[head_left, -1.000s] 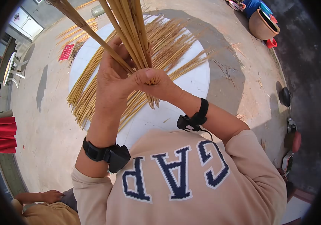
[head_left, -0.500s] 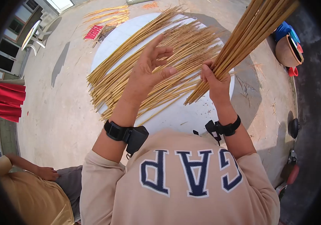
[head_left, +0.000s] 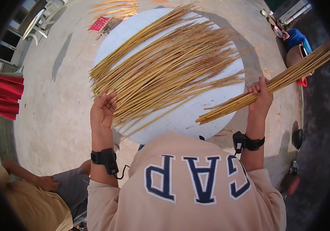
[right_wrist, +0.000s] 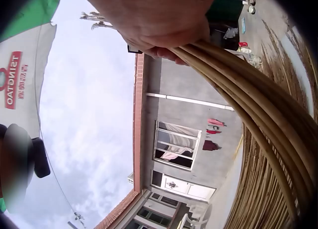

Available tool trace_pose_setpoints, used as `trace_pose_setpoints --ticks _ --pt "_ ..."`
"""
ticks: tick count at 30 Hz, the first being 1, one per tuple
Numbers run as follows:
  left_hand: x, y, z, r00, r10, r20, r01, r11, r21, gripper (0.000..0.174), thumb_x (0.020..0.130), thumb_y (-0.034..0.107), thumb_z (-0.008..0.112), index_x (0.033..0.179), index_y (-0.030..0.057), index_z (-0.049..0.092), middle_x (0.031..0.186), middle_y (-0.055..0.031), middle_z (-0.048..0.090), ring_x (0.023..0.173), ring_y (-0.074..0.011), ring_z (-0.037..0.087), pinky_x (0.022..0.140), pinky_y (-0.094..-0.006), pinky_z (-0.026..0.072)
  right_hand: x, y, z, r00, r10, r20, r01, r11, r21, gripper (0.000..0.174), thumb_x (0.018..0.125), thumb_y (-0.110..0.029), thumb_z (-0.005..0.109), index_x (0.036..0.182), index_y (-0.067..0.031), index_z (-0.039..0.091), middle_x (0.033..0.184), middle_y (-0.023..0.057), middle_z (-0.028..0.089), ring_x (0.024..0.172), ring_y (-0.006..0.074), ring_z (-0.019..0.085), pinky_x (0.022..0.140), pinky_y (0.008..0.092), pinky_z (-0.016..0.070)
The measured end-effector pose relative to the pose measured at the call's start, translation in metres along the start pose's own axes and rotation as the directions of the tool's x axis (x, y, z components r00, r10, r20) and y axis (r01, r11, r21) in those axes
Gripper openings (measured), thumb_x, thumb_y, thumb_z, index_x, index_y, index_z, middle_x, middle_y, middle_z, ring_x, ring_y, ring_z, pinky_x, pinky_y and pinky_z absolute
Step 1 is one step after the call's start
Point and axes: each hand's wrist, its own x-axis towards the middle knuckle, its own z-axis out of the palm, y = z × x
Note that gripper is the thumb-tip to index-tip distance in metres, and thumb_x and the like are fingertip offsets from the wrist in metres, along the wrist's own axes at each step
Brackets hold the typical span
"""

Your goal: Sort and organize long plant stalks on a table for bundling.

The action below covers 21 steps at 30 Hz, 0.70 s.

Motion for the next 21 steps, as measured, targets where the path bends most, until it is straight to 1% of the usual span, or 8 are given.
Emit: trace_pose_setpoints --ticks 4,5,7,9,11,12,14,21 --pt "-0.017 0.035 0.006 0.974 0.227 -0.006 -0.227 0.973 0.037 0.024 0.086 0.011 0.051 0.107 -0.0010 0.053 0.082 -0.0099 0.062 0.067 -0.0095 0.055 0.061 -0.0214 0.0475 -0.014 -0.010 0.000 0.996 -0.079 0.043 0.084 0.990 -0.114 0.007 0.082 -0.006 0.057 0.084 -0.0030 0.050 0.060 -0.0013 0.039 0.051 0.0075 0.038 0.050 0.0235 0.0374" --pt "-0.019 0.029 0.006 0.973 0.232 -0.013 -0.231 0.972 0.043 0.024 0.086 0.011 0.051 0.107 -0.0010 0.053 0.082 -0.0099 0.062 0.067 -0.0095 0.055 0.061 -0.0214 0.0475 -0.016 -0.011 -0.004 0.996 -0.071 0.046 0.075 0.991 -0.109 0.007 0.082 -0.006 0.057 0.084 -0.0030 0.050 0.060 -0.0013 0.039 0.051 0.0075 0.038 0.050 0.0235 0.0374" --pt "-0.013 0.003 -0.004 0.985 0.124 0.118 -0.154 0.943 0.296 0.025 0.084 0.015 0.054 0.104 0.0003 0.055 0.080 -0.0076 0.062 0.067 -0.0098 0.056 0.061 -0.0225 0.0467 -0.018 -0.013 -0.015 0.995 -0.099 0.035 0.103 0.980 -0.169 0.007 0.082 -0.006 0.056 0.085 -0.0027 0.051 0.059 -0.0011 0.040 0.051 0.0072 0.038 0.050 0.0230 0.0371" --pt "-0.002 -0.053 -0.035 0.991 -0.012 0.137 -0.081 0.752 0.654 0.028 0.080 0.019 0.061 0.102 0.0029 0.057 0.077 -0.0087 0.062 0.066 -0.0132 0.057 0.060 -0.0256 0.0464 -0.024 -0.015 -0.025 0.995 -0.088 0.036 0.093 0.976 -0.199 0.007 0.082 -0.006 0.056 0.086 -0.0024 0.051 0.059 -0.0010 0.040 0.050 0.0070 0.037 0.050 0.0227 0.0364" --pt "-0.008 -0.099 -0.055 0.958 -0.066 0.278 -0.267 0.137 0.954 0.039 0.073 0.023 0.067 0.105 0.0055 0.055 0.076 -0.0117 0.062 0.066 -0.0211 0.059 0.060 -0.0316 0.0474 -0.029 -0.018 -0.034 0.999 -0.033 -0.003 0.031 0.971 -0.237 0.008 0.082 -0.006 0.057 0.086 -0.0021 0.051 0.059 -0.0009 0.040 0.050 0.0069 0.037 0.049 0.0225 0.0356" --pt "-0.013 -0.113 -0.062 0.958 -0.073 0.279 -0.267 0.136 0.954 0.039 0.073 0.023 0.067 0.105 0.0055 0.055 0.076 -0.0117 0.062 0.066 -0.0211 0.059 0.060 -0.0316 0.0474 -0.030 -0.019 -0.041 1.000 -0.011 -0.010 0.008 0.966 -0.258 0.009 0.082 -0.006 0.057 0.087 -0.0018 0.051 0.059 -0.0008 0.040 0.049 0.0070 0.036 0.049 0.0223 0.0351" --pt "-0.018 -0.133 -0.069 0.944 -0.039 0.326 -0.325 -0.252 0.911 0.047 0.069 0.026 0.070 0.108 0.0071 0.052 0.074 -0.0144 0.061 0.068 -0.0282 0.060 0.060 -0.0357 0.0479 -0.033 -0.022 -0.050 0.999 -0.001 -0.033 -0.008 0.956 -0.292 0.010 0.082 -0.006 0.057 0.088 -0.0018 0.051 0.059 -0.0007 0.040 0.049 0.0071 0.036 0.049 0.0223 0.0350" --pt "0.002 -0.137 -0.104 0.889 -0.025 0.456 -0.441 -0.311 0.842 0.040 0.069 0.024 0.068 0.103 0.0096 0.052 0.074 -0.0148 0.062 0.069 -0.0313 0.060 0.059 -0.0391 0.0476 -0.039 -0.026 -0.066 0.989 -0.046 -0.138 0.000 0.950 -0.311 0.011 0.082 -0.008 0.058 0.088 -0.0022 0.051 0.059 -0.0008 0.040 0.050 0.0075 0.037 0.049 0.0230 0.0353"
